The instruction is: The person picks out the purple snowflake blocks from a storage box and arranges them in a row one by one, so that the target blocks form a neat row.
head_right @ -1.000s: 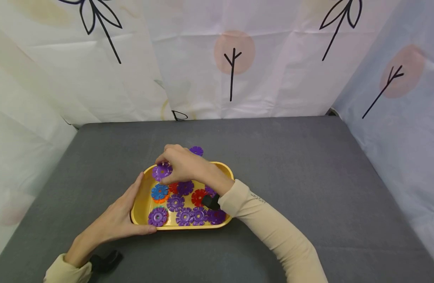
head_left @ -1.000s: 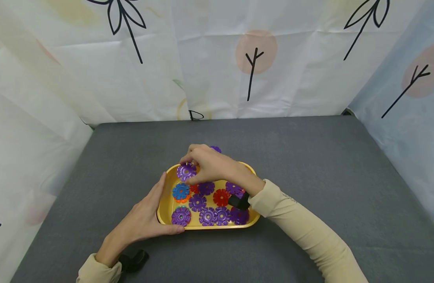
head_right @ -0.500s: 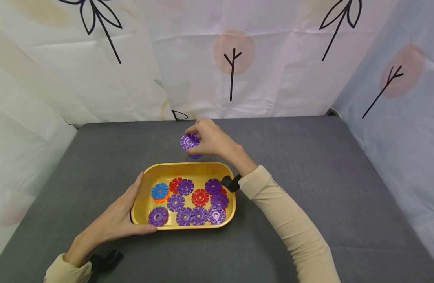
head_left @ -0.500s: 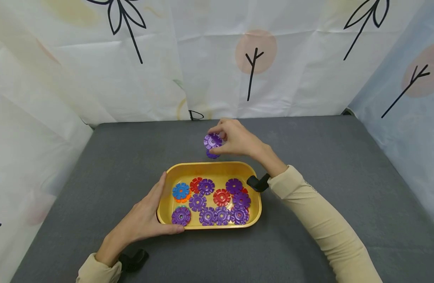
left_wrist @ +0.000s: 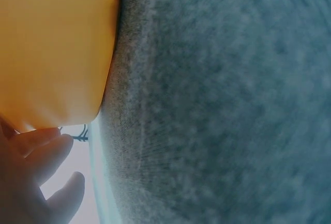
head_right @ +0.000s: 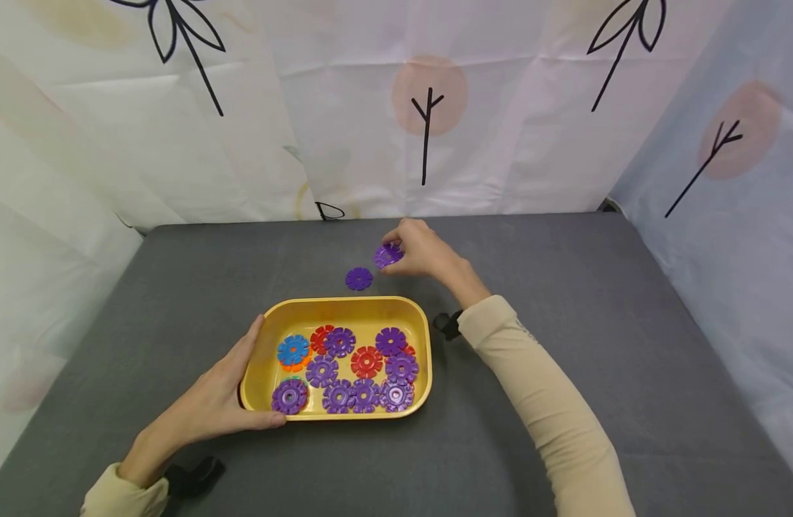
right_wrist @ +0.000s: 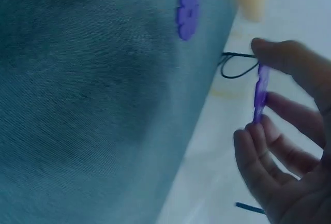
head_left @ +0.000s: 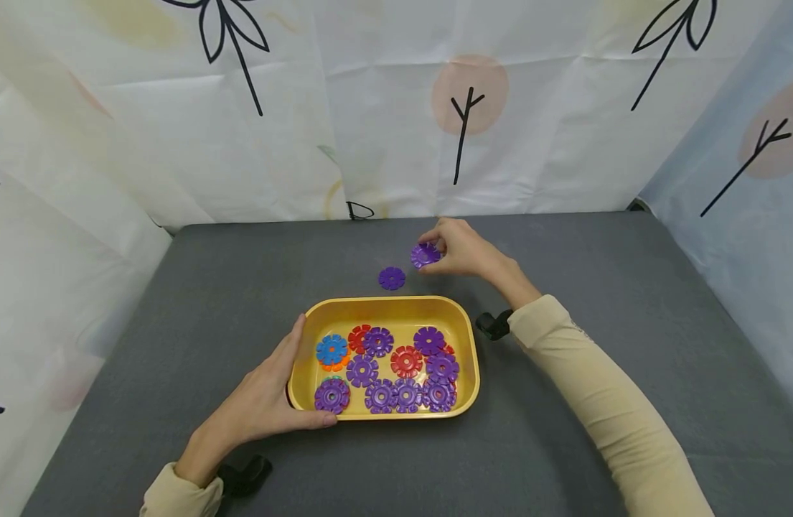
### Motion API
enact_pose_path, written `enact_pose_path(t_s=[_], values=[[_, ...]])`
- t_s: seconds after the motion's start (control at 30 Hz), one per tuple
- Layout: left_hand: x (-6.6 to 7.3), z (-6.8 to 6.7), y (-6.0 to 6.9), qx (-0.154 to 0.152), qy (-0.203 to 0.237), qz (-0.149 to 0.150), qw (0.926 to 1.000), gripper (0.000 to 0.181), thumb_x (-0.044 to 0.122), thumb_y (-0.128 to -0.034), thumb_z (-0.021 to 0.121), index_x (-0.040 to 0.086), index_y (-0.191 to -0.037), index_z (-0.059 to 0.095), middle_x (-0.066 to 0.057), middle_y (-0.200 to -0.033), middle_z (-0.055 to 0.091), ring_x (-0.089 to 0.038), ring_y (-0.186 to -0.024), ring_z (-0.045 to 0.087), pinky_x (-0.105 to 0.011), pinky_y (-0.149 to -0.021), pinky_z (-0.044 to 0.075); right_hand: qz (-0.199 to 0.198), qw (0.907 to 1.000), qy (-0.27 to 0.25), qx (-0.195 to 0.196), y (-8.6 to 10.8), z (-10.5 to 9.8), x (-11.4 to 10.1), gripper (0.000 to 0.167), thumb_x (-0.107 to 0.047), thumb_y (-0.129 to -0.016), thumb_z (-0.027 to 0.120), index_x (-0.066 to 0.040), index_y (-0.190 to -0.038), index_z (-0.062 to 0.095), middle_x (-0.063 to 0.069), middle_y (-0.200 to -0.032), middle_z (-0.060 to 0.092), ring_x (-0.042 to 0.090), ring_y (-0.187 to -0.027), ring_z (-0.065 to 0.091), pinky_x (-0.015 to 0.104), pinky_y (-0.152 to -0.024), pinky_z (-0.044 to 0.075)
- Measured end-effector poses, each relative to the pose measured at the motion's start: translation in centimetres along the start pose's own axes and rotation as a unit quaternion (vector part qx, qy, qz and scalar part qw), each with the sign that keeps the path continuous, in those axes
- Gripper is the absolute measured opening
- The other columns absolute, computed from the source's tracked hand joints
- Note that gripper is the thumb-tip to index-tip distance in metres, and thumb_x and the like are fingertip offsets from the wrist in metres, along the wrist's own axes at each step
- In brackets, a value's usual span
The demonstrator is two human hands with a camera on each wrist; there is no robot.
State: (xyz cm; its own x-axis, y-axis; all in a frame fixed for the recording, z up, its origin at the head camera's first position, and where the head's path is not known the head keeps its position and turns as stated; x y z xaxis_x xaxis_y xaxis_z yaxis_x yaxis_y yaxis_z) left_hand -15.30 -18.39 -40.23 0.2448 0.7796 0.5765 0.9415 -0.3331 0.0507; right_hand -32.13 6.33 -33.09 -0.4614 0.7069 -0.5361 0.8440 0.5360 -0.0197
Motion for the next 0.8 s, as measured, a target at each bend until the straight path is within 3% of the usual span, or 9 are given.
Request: enact_pose_path(t_s=[0.1,0.37,0.5,0.63,0.8], values=[[-0.1,0.0,0.0,0.000,0.000,-0.002,1.0000,0.143,0.067,-0.0663,0.087,0.031,-0.164,-0.011,-0.012,-0.166,0.029,-0.026,-0.130,0.054,-0.044,-0.095,0.057,0.002,1.0000,0.003,-0.005,0.0,0.8,0.9,0.052,-0.017,-0.082,0.086,0.004,-0.126,0.070,0.016,-0.090,0.053,0.019,-0.076,0.040,0.028,-0.064,0.034],[-0.2,0.1,0.1,-0.003,0.006,-0.008,0.9999,0.143,0.066,-0.0665,0.087,0.028,-0.165,-0.009,-0.013,-0.167,0.028,-0.028,-0.130,0.054,-0.047,-0.095,0.057,0.006,0.9992,0.010,-0.039,-0.4,3.9,2.2,0.049,-0.018,-0.083,0.085,0.005,-0.124,0.071,0.019,-0.100,0.065,0.024,-0.088,0.060,0.030,-0.075,0.053],[-0.1,0.2,0.0,-0.003,0.010,-0.008,0.9999,0.143,0.066,-0.0662,0.087,0.029,-0.165,-0.009,-0.012,-0.166,0.029,-0.026,-0.130,0.054,-0.045,-0.096,0.057,0.019,0.9979,0.005,-0.062,-0.8,5.3,2.8,0.050,-0.022,-0.085,0.084,0.004,-0.126,0.070,0.019,-0.111,0.073,0.026,-0.094,0.069,0.032,-0.077,0.057],[-0.2,0.3,0.0,-0.003,0.009,-0.009,0.9999,0.143,0.066,-0.0662,0.087,0.029,-0.165,-0.009,-0.011,-0.166,0.028,-0.025,-0.129,0.055,-0.043,-0.094,0.058,0.018,0.9974,0.002,-0.069,-0.9,5.7,3.0,0.054,-0.028,-0.088,0.081,0.003,-0.130,0.068,0.021,-0.122,0.073,0.030,-0.106,0.071,0.038,-0.086,0.060],[-0.2,0.2,0.0,0.004,0.008,-0.004,1.0000,0.143,0.066,-0.0657,0.088,0.029,-0.165,-0.009,-0.011,-0.166,0.030,-0.024,-0.127,0.055,-0.039,-0.092,0.058,0.024,0.9967,-0.008,-0.077,-0.6,5.6,3.1,0.053,-0.023,-0.091,0.079,0.004,-0.133,0.065,0.023,-0.131,0.068,0.036,-0.120,0.067,0.046,-0.100,0.057]])
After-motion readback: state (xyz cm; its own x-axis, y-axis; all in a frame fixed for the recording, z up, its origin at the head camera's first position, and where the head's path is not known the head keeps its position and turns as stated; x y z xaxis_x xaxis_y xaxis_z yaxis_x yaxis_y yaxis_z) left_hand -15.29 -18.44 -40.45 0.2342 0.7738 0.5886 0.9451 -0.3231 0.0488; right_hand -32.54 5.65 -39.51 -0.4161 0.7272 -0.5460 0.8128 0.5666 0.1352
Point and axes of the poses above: each hand's wrist, its own y-axis away from the middle knuckle, its own z-axis out of the palm, x = y × z, the point moved 10 cm from there along -y, towards the middle knuckle
